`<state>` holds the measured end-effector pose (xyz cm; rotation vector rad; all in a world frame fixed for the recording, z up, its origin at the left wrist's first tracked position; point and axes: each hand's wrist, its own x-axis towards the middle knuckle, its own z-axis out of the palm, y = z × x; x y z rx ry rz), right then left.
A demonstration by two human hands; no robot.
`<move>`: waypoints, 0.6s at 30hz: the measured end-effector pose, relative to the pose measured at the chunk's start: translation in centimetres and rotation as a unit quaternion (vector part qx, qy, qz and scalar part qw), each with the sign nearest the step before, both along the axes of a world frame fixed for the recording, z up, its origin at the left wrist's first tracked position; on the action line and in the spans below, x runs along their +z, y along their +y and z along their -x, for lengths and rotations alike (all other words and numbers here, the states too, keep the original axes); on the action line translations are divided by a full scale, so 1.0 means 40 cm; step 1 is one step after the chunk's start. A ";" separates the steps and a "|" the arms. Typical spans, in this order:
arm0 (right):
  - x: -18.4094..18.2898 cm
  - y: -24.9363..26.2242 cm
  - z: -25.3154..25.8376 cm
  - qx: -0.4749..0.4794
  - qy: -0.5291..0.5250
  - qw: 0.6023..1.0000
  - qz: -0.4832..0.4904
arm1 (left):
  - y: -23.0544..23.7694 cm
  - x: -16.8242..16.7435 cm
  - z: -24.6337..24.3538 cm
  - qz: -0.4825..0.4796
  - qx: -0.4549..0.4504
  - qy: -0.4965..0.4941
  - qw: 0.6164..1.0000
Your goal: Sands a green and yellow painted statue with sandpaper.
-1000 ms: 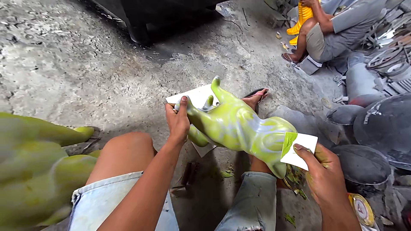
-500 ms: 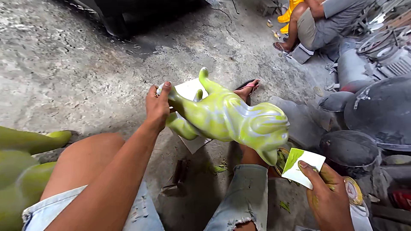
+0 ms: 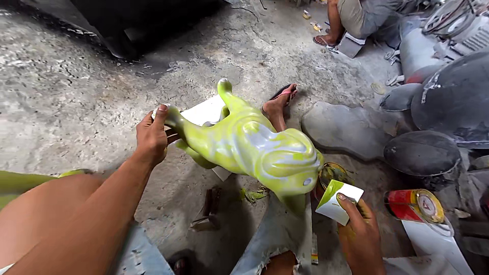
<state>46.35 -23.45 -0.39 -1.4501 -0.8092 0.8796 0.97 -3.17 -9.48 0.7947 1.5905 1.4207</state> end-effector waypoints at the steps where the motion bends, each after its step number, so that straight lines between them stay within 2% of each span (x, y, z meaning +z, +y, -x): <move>1: -0.005 -0.003 -0.005 -0.004 0.005 1.000 0.002 | 0.001 0.005 -0.006 0.000 -0.013 0.006 1.000; 8: -0.018 -0.025 -0.039 0.000 0.042 0.999 -0.004 | 0.020 0.031 -0.031 0.009 -0.042 0.038 0.998; 18: 0.006 -0.009 -0.066 0.015 -0.021 0.999 -0.021 | 0.128 0.056 -0.076 0.033 -0.065 0.066 0.995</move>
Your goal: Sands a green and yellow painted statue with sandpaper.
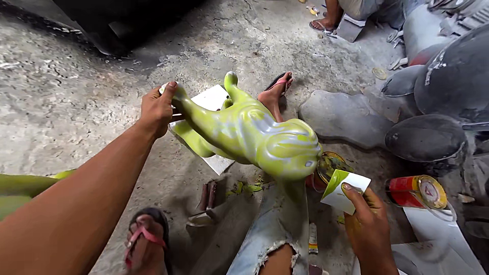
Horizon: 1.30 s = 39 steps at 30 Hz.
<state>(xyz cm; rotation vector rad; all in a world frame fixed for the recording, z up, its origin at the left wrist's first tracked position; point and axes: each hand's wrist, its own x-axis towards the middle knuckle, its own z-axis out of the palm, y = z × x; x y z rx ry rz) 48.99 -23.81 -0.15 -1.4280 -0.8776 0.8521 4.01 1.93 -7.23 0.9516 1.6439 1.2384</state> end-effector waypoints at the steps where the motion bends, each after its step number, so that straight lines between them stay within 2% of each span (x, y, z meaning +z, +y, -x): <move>1: 0.007 0.004 0.000 0.002 -0.014 1.000 -0.002 | 0.010 -0.001 -0.001 -0.003 -0.002 0.001 1.000; 5: 0.034 0.032 0.012 0.043 -0.131 0.990 -0.013 | 0.024 -0.009 0.002 -0.031 -0.015 0.004 0.999; 9: 0.082 0.080 0.047 0.139 -0.295 0.944 -0.043 | 0.046 -0.044 0.002 -0.082 -0.022 -0.013 0.996; 13: 0.106 0.130 0.078 0.214 -0.484 0.846 -0.063 | 0.057 -0.071 -0.014 -0.147 0.016 -0.017 0.989; 19: 0.087 0.150 0.099 0.262 -0.654 0.702 -0.105 | 0.063 -0.075 -0.029 -0.188 0.033 -0.029 0.981; 23: 0.066 0.143 0.104 0.249 -0.720 0.639 -0.105 | 0.071 -0.084 -0.034 -0.204 0.038 -0.055 0.977; 29: 0.058 0.138 0.119 0.260 -0.765 0.585 -0.068 | 0.074 -0.082 -0.036 -0.203 0.022 -0.084 0.975; 36: 0.092 0.150 0.122 0.310 -0.781 0.541 -0.035 | 0.071 -0.077 -0.038 -0.200 0.014 -0.097 0.975; 39: 0.105 0.162 0.116 0.326 -0.769 0.546 -0.059 | 0.068 -0.071 -0.037 -0.197 0.016 -0.094 0.976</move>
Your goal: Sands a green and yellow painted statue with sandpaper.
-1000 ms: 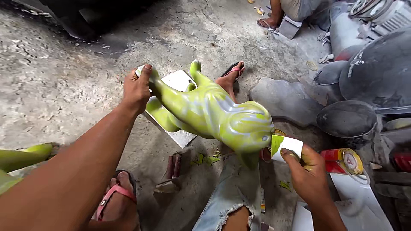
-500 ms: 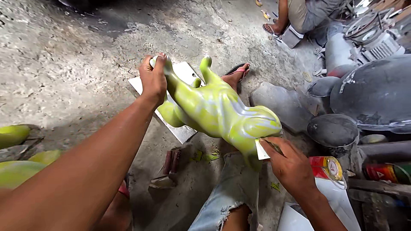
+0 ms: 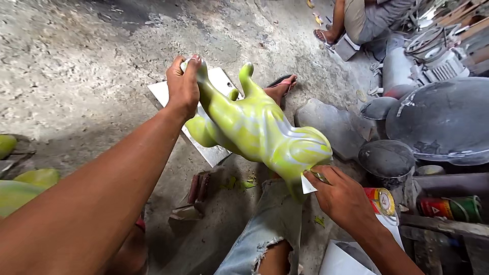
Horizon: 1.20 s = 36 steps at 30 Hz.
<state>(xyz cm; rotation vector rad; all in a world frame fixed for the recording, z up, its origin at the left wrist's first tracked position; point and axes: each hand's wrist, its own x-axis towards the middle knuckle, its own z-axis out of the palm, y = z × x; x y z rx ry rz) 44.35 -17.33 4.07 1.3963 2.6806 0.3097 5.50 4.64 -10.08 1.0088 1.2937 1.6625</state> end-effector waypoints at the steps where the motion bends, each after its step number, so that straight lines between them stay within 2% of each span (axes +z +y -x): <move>1: 0.004 0.002 -0.002 0.005 0.014 1.000 -0.003 | 0.001 -0.001 0.002 0.001 -0.001 0.001 1.000; 7: -0.045 -0.003 -0.004 -0.001 0.046 0.998 -0.046 | -0.003 -0.002 0.006 0.012 -0.003 -0.004 1.000; 15: 0.009 0.011 0.008 -0.010 -0.015 0.999 0.035 | -0.009 0.000 -0.001 0.010 -0.006 -0.007 1.000; 19: 0.016 0.012 -0.013 0.011 0.030 0.999 0.043 | -0.004 -0.006 0.005 0.005 -0.006 -0.010 1.000; 22: -0.002 0.012 -0.032 0.004 0.086 0.996 0.010 | -0.003 -0.006 0.008 0.012 -0.013 -0.013 1.000; 25: -0.030 0.015 -0.038 -0.005 0.099 0.995 -0.012 | -0.004 -0.004 0.008 0.017 -0.014 -0.010 1.000; 33: 0.004 0.005 0.000 -0.007 0.011 0.999 0.034 | -0.004 0.001 0.002 0.018 -0.009 -0.012 1.000; 36: -0.021 -0.015 0.018 -0.012 0.069 0.997 0.014 | 0.000 -0.001 0.005 0.016 -0.008 -0.015 1.000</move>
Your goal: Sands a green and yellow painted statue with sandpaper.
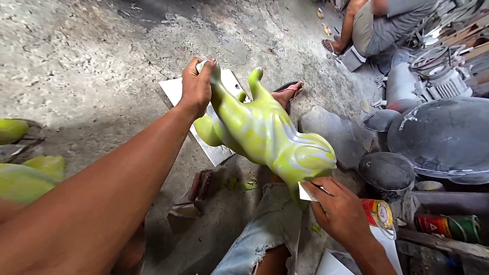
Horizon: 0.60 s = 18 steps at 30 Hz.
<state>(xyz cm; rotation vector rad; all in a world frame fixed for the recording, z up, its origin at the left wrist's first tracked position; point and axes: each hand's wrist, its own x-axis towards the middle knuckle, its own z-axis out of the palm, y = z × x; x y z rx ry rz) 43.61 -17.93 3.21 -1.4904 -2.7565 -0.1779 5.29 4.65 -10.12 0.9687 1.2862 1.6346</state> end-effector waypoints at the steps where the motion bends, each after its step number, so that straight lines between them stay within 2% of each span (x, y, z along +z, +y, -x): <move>1: -0.015 -0.007 0.013 -0.013 0.027 0.999 -0.020 | 0.000 0.000 0.000 0.000 0.001 0.002 1.000; 4: -0.067 -0.021 0.077 -0.071 0.074 0.989 -0.102 | 0.000 -0.001 -0.001 0.004 0.004 0.017 1.000; 7: -0.117 -0.022 0.144 -0.142 0.055 0.975 -0.161 | 0.001 -0.002 -0.001 0.004 0.000 0.020 1.000; 10: -0.151 -0.021 0.187 -0.189 0.026 0.966 -0.177 | 0.003 -0.006 0.000 -0.001 -0.007 0.008 1.000; 14: -0.158 -0.020 0.198 -0.204 0.000 0.963 -0.174 | 0.002 -0.004 -0.001 -0.004 -0.009 -0.005 1.000; 18: -0.154 -0.019 0.176 -0.174 -0.007 0.971 -0.165 | 0.006 -0.004 -0.003 -0.009 -0.008 -0.005 1.000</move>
